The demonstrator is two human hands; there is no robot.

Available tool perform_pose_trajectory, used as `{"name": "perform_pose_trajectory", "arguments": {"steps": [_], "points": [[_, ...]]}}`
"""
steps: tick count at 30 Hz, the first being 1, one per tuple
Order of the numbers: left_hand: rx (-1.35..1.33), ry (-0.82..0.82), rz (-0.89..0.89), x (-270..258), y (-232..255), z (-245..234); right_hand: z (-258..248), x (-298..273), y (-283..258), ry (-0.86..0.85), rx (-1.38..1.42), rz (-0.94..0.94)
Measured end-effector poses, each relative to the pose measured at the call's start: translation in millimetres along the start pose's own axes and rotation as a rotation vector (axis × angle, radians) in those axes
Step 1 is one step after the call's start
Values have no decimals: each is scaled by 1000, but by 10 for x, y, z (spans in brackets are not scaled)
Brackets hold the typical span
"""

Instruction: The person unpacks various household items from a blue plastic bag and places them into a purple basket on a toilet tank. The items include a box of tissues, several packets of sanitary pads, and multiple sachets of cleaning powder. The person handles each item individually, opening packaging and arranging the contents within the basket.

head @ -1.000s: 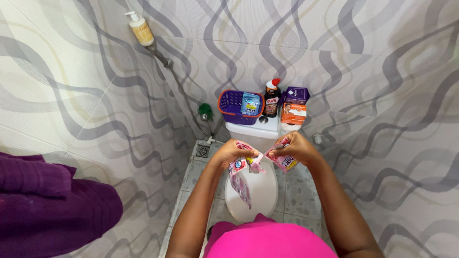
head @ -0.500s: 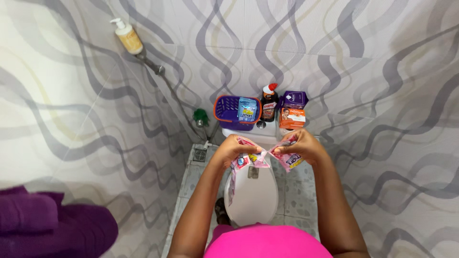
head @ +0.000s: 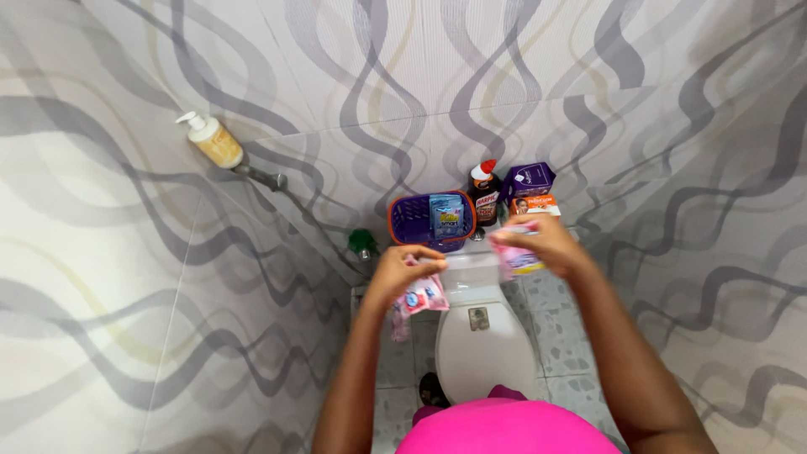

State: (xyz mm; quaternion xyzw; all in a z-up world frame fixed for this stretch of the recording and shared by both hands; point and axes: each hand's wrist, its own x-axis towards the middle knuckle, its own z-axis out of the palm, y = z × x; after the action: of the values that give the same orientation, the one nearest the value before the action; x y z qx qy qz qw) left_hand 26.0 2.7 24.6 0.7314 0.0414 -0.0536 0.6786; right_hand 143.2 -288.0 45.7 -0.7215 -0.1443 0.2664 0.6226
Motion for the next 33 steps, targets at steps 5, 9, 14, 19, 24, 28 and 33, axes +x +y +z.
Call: {"name": "perform_pose_trajectory", "arguments": {"steps": [5, 9, 14, 19, 24, 28, 33], "points": [[128, 17, 114, 296, -294, 105, 737, 555, 241, -97, 218, -70], [-94, 111, 182, 597, -808, 58, 740, 791, 397, -82, 332, -15], [-524, 260, 45, 755, -1054, -86, 722, 779, 580, -97, 541, 175], [-720, 246, -93, 874, -1272, -144, 897, 1058, 1122, 105, 586, 66], [-483, 264, -112, 965, -1605, -98, 519, 1526, 1035, 210, 289, -183], [-505, 301, -121, 1018, -1847, -170, 177, 1898, 1002, 266, -185, -167], [-553, 392, -190, 1079, -1982, -520, 96, 2369, 1437, 334, -525, -180]]}}
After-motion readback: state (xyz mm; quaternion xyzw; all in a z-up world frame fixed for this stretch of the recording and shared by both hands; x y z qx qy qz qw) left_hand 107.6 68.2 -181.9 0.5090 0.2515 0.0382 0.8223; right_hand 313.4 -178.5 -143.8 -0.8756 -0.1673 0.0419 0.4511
